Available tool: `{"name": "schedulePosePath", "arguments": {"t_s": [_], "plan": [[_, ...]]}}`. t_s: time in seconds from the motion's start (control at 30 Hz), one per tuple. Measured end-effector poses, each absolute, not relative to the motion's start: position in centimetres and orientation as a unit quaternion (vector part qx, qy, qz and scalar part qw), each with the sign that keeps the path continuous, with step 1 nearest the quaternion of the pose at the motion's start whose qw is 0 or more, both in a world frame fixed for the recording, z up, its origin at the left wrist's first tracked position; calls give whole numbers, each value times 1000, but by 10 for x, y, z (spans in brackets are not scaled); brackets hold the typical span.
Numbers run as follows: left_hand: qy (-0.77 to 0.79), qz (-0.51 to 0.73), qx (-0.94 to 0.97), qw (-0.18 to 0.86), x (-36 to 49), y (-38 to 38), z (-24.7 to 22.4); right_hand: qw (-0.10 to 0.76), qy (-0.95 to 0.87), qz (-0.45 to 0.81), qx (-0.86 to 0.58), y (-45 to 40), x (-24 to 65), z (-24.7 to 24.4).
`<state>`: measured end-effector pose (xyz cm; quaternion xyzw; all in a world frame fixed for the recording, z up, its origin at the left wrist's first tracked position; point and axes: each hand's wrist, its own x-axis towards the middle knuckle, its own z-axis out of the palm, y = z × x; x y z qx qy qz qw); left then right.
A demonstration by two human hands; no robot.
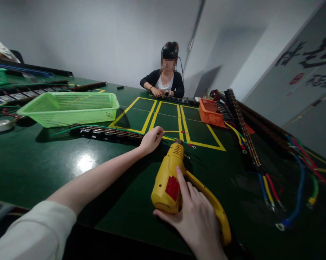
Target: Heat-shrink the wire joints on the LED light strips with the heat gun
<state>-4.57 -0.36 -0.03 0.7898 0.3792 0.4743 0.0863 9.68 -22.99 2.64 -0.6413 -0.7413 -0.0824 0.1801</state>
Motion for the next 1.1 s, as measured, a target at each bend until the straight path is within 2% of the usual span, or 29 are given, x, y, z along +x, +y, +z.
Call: {"name": "schedulePosePath", "arguments": {"t_s": [0.5,1.1], "plan": [[382,469,793,77,-45,-5,0,174,-729,-114,-652,-231,106,24],[381,468,795,60,-46,-4,-1,187,-747,-71,-634,-221,82,26]]}}
